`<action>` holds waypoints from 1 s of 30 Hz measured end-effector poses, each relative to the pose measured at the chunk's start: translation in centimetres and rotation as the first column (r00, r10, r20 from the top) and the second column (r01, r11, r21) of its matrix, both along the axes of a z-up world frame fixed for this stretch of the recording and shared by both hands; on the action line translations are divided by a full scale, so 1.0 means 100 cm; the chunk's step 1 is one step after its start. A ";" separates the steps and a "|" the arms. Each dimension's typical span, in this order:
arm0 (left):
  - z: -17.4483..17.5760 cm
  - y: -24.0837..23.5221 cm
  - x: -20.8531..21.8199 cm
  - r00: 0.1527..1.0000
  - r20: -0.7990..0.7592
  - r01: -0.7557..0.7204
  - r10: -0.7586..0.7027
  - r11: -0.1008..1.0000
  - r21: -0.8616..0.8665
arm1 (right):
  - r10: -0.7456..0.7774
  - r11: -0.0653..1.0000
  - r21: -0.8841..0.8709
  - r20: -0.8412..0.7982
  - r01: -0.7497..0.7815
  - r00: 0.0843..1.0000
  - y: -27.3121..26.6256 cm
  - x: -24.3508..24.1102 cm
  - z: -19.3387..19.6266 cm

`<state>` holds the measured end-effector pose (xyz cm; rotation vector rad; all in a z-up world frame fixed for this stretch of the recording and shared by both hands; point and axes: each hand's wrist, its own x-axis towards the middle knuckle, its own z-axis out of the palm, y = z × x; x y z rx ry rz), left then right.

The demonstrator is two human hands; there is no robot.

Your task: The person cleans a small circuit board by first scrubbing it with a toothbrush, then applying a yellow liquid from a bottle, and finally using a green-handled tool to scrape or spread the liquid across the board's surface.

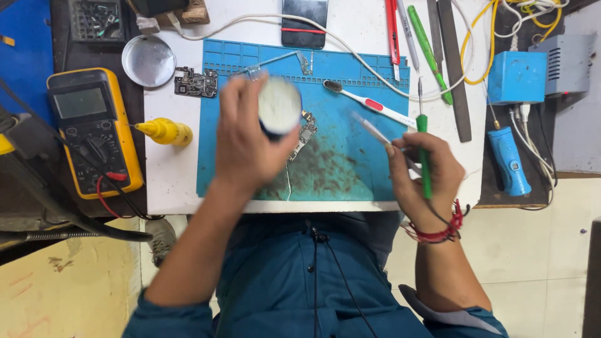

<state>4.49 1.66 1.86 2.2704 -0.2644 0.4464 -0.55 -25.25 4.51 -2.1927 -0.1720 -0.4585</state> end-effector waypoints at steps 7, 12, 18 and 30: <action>-0.014 -0.013 -0.048 0.998 0.057 0.012 -0.009 0.998 -0.065 | 0.089 0.984 0.160 -0.094 -0.073 0.992 0.002 0.002 -0.001; -0.021 -0.018 -0.052 0.999 -0.041 0.023 -0.031 0.983 -0.182 | 0.141 0.955 0.276 -0.103 -0.108 0.985 0.019 0.012 -0.018; -0.022 -0.017 -0.052 0.999 -0.041 0.027 -0.034 0.986 -0.163 | 0.121 0.946 0.314 -0.107 -0.082 0.987 0.022 0.019 -0.021; -0.022 -0.018 -0.049 0.999 -0.050 0.006 -0.016 0.984 -0.180 | 0.079 0.992 0.102 -0.037 -0.074 0.996 0.048 0.031 0.004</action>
